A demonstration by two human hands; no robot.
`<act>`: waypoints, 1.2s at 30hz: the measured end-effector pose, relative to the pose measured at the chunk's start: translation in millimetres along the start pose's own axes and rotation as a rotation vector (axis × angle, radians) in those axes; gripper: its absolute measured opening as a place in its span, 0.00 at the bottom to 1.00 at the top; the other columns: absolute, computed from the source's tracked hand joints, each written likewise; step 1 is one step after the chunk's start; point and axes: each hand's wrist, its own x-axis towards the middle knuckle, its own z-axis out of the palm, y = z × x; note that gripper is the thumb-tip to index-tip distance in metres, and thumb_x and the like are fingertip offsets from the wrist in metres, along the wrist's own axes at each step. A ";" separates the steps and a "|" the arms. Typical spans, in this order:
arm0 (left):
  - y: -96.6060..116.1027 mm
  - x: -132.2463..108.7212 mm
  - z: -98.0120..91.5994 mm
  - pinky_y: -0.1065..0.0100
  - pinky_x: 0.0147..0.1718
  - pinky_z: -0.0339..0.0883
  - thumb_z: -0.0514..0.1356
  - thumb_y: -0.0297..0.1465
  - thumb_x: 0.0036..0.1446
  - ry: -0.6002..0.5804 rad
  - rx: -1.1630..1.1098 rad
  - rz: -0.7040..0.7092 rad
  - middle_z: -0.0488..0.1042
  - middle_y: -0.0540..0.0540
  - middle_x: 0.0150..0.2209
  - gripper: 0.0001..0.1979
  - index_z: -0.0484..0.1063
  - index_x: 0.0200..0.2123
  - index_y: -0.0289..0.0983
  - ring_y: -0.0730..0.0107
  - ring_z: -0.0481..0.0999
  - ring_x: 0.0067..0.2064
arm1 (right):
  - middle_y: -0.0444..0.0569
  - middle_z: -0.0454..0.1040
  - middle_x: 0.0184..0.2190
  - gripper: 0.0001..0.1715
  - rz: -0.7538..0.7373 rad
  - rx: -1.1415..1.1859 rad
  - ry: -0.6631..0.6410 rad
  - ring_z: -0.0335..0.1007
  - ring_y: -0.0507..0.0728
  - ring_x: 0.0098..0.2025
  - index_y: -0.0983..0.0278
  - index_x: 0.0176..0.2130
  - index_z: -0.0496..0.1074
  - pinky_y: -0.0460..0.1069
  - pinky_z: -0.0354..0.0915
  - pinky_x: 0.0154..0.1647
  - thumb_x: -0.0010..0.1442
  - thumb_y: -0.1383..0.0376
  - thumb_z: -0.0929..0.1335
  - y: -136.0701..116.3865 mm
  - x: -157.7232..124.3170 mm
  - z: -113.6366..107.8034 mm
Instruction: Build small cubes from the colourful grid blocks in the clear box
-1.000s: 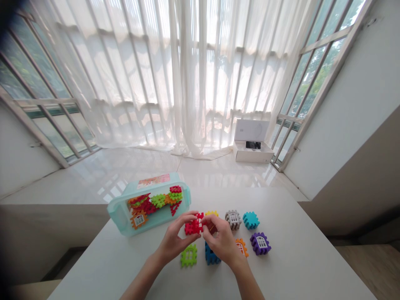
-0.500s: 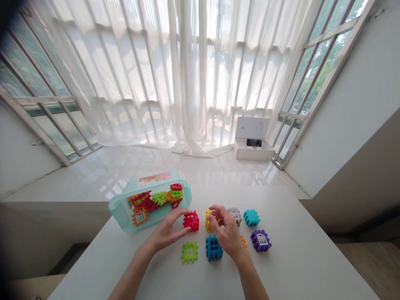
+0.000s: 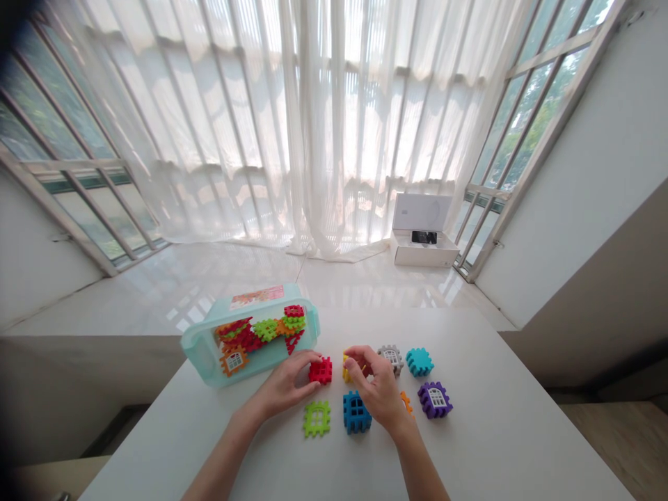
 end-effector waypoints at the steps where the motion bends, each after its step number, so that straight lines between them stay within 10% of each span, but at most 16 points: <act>1: 0.2 0.2 0.4 0.58 0.53 0.71 0.64 0.30 0.56 -0.002 -0.002 0.004 0.79 0.44 0.47 0.12 0.74 0.45 0.42 0.58 0.77 0.50 | 0.50 0.80 0.36 0.18 -0.001 -0.005 0.002 0.74 0.54 0.32 0.63 0.46 0.75 0.47 0.70 0.32 0.67 0.52 0.66 -0.7 0.0 0.1; 36: -0.7 1.5 1.7 0.64 0.49 0.69 0.63 0.31 0.58 -0.078 0.004 -0.005 0.79 0.44 0.44 0.06 0.75 0.40 0.40 0.61 0.77 0.47 | 0.47 0.78 0.31 0.15 -0.030 -0.064 0.008 0.69 0.52 0.28 0.62 0.42 0.76 0.46 0.67 0.30 0.67 0.55 0.66 -5.5 1.1 0.3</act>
